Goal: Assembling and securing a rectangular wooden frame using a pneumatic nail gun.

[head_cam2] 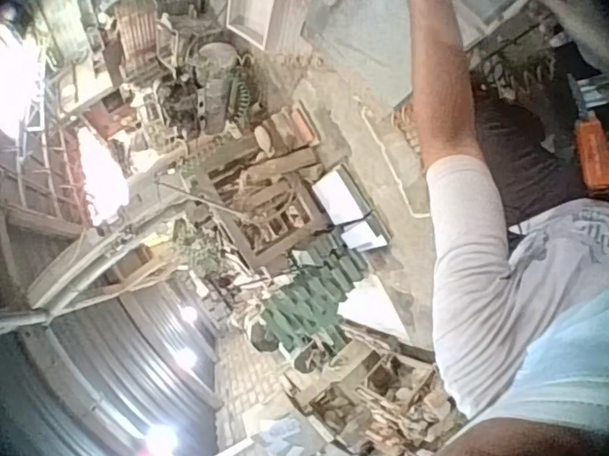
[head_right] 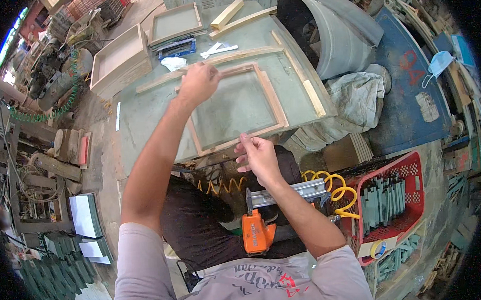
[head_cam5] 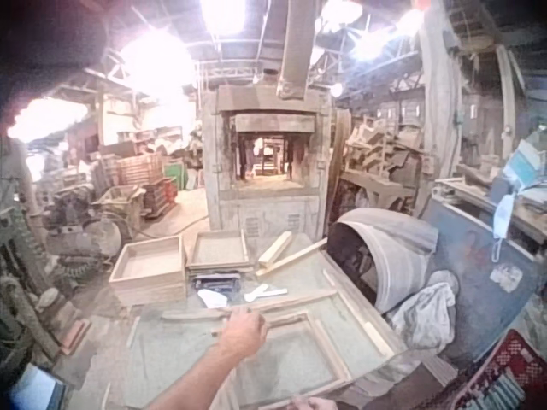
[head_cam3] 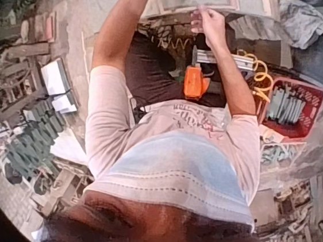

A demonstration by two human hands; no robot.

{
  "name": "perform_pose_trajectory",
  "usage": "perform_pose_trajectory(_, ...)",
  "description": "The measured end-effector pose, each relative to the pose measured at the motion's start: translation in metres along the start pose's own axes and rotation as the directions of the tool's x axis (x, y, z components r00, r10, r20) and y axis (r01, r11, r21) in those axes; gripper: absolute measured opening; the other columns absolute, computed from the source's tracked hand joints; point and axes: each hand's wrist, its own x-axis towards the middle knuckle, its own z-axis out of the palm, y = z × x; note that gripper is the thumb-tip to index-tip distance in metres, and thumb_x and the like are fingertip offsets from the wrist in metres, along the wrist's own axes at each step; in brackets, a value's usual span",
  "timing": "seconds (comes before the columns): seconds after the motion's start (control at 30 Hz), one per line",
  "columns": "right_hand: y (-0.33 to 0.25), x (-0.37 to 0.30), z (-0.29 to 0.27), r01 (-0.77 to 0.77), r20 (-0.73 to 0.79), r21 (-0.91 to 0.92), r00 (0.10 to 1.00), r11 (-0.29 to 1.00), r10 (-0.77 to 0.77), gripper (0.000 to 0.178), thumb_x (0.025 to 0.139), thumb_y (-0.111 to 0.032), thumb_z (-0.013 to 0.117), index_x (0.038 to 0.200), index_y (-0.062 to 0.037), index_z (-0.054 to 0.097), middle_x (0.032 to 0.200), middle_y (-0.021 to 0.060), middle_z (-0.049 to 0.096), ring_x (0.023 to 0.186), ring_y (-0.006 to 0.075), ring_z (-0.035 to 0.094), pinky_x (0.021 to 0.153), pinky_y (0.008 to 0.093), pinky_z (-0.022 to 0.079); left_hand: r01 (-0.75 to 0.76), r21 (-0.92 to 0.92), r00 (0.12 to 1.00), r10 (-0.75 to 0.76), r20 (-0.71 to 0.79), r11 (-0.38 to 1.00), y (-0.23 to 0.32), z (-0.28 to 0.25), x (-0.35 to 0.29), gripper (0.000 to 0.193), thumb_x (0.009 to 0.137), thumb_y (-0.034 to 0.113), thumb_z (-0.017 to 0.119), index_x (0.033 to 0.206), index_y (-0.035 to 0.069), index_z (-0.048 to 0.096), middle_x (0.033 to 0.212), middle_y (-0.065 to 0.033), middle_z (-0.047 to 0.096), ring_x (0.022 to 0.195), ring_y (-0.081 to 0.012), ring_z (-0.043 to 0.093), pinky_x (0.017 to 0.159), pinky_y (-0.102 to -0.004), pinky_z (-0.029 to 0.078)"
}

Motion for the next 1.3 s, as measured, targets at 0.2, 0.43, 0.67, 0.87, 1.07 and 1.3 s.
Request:
perform_pose_trajectory(0.2,-0.025,-0.020,-0.001,0.161,-0.010,-0.109,0.987,0.981,-0.163,0.035,0.093,-0.032,0.060,0.086,0.0025,0.062,0.076,0.0071,0.063,0.064,0.0114,0.062,0.046,0.0254,0.053,-0.218,-0.209,0.946,0.153,-0.287,0.953,-0.011,-0.063,-0.031,0.024,0.089,0.024,0.062,0.102,0.004,0.065,0.096,-0.0148,0.060,0.092,-0.0283,0.060,0.084,-0.0378,0.047)
perform_pose_trajectory(0.43,-0.085,0.012,-0.030,0.424,0.044,-0.511,0.882,0.748,-0.470,0.024,0.086,-0.018,0.070,0.081,-0.0027,0.051,0.073,0.0036,0.060,0.067,0.0096,0.060,0.053,0.0249,0.052,-0.004,-0.558,0.985,-0.092,-0.145,0.830,-0.021,-0.097,-0.107,0.032,0.090,0.023,0.063,0.109,-0.003,0.060,0.099,-0.0157,0.062,0.093,-0.0241,0.061,0.083,-0.0338,0.049)
perform_pose_trajectory(0.67,-0.131,0.074,-0.026,0.494,0.223,-0.798,0.775,0.346,-0.591,0.022,0.083,-0.011,0.067,0.099,0.0001,0.058,0.080,0.0144,0.066,0.075,0.0263,0.065,0.069,0.0365,0.050,0.153,-0.984,0.953,-0.277,0.124,0.088,0.022,-0.025,-0.194,0.054,0.092,0.011,0.058,0.139,-0.003,0.036,0.119,-0.0133,0.057,0.104,-0.0169,0.056,0.089,-0.0299,0.047)
perform_pose_trajectory(0.87,-0.123,0.135,0.001,0.673,0.500,-0.731,0.640,0.112,-0.583,0.016,0.084,-0.004,0.062,0.100,-0.0025,0.061,0.088,0.0135,0.065,0.081,0.0254,0.063,0.073,0.0368,0.049,0.151,-0.986,0.953,-0.256,0.164,-0.071,0.078,0.033,-0.226,0.078,0.091,0.004,0.059,0.150,0.003,0.008,0.148,-0.0132,0.025,0.129,-0.0259,0.039,0.102,-0.0343,0.041)
perform_pose_trajectory(1.07,-0.122,0.154,0.023,0.671,0.613,-0.741,0.671,-0.009,-0.418,0.016,0.084,-0.005,0.058,0.098,-0.0045,0.065,0.094,0.0165,0.062,0.097,0.0319,0.060,0.084,0.0414,0.048,0.204,-0.975,0.959,-0.181,0.217,-0.084,0.103,0.049,-0.218,0.083,0.093,0.007,0.058,0.151,0.007,-0.002,0.153,-0.0150,0.011,0.132,-0.0273,0.037,0.100,-0.0346,0.043)
perform_pose_trajectory(1.3,-0.122,0.172,0.017,0.687,0.664,-0.718,0.628,-0.113,-0.405,0.018,0.086,-0.008,0.055,0.099,-0.0068,0.067,0.096,0.0163,0.063,0.096,0.0345,0.059,0.084,0.0433,0.047,0.208,-0.972,0.963,-0.152,0.223,-0.105,0.108,0.048,-0.204,0.084,0.093,0.009,0.058,0.150,0.005,-0.004,0.153,-0.0169,0.009,0.132,-0.0261,0.037,0.102,-0.0344,0.041)
